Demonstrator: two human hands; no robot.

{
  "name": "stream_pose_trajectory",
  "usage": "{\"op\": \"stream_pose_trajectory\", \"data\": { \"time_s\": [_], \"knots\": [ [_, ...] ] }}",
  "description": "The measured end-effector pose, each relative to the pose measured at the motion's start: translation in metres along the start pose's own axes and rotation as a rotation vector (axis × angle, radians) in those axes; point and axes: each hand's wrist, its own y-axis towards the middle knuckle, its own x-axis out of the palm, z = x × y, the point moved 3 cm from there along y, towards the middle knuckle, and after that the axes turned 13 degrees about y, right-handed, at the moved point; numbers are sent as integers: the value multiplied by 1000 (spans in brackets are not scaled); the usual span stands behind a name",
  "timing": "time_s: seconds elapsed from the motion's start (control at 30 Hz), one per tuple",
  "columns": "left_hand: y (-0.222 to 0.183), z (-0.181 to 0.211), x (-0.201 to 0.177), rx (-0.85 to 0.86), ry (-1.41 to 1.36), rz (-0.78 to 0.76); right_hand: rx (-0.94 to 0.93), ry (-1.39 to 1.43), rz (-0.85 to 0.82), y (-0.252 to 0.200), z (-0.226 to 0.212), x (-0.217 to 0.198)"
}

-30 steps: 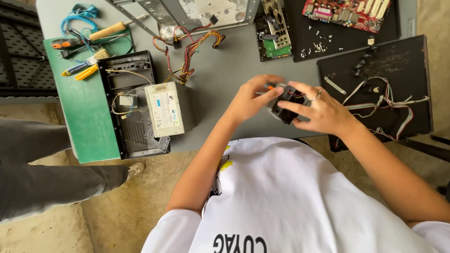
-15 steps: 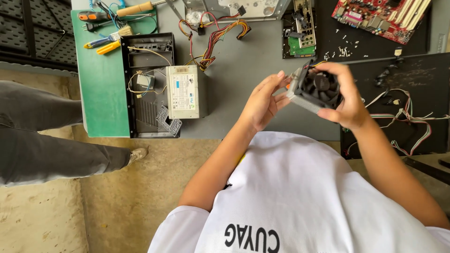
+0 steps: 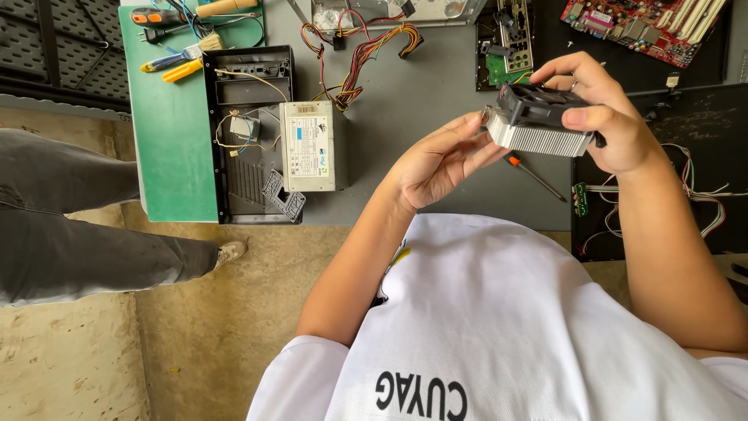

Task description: Assembling a CPU fan and heatsink using a screwdriver on a computer repair workbench.

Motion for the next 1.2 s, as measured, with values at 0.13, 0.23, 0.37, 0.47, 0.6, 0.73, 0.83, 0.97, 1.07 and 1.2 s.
{"op": "stream_pose_trajectory", "data": {
  "time_s": [0.13, 0.23, 0.37, 0.47, 0.6, 0.73, 0.83, 0.97, 1.07, 1.2],
  "knots": [
    [6, -1, -2, 7, -27, 1, -12, -69, 36, 2, -2, -6],
    [11, -4, -8, -27, -127, 82, -64, -190, 54, 3, 1, -10],
    [13, -6, -12, -69, -166, 147, -56, 45, 74, 5, 14, -16],
    [15, -5, -13, -56, -193, 120, -62, 150, 95, 7, 21, -17],
    [12, 7, -6, -8, 101, 286, -55, 59, 60, 3, 17, -13],
    [-1, 28, 22, -197, 348, 296, -34, 58, 48, 2, 25, -16],
    [4, 25, 12, -171, 344, 356, -41, -13, 45, 4, 24, -11],
    [9, 17, -4, -184, 202, 393, -96, -39, 47, 7, 21, -1],
    [9, 13, -7, -188, 158, 390, -91, 3, 48, 10, 26, -2],
    [7, 10, -12, -187, 105, 391, -45, 49, 38, 10, 29, 0]
  ]
}}
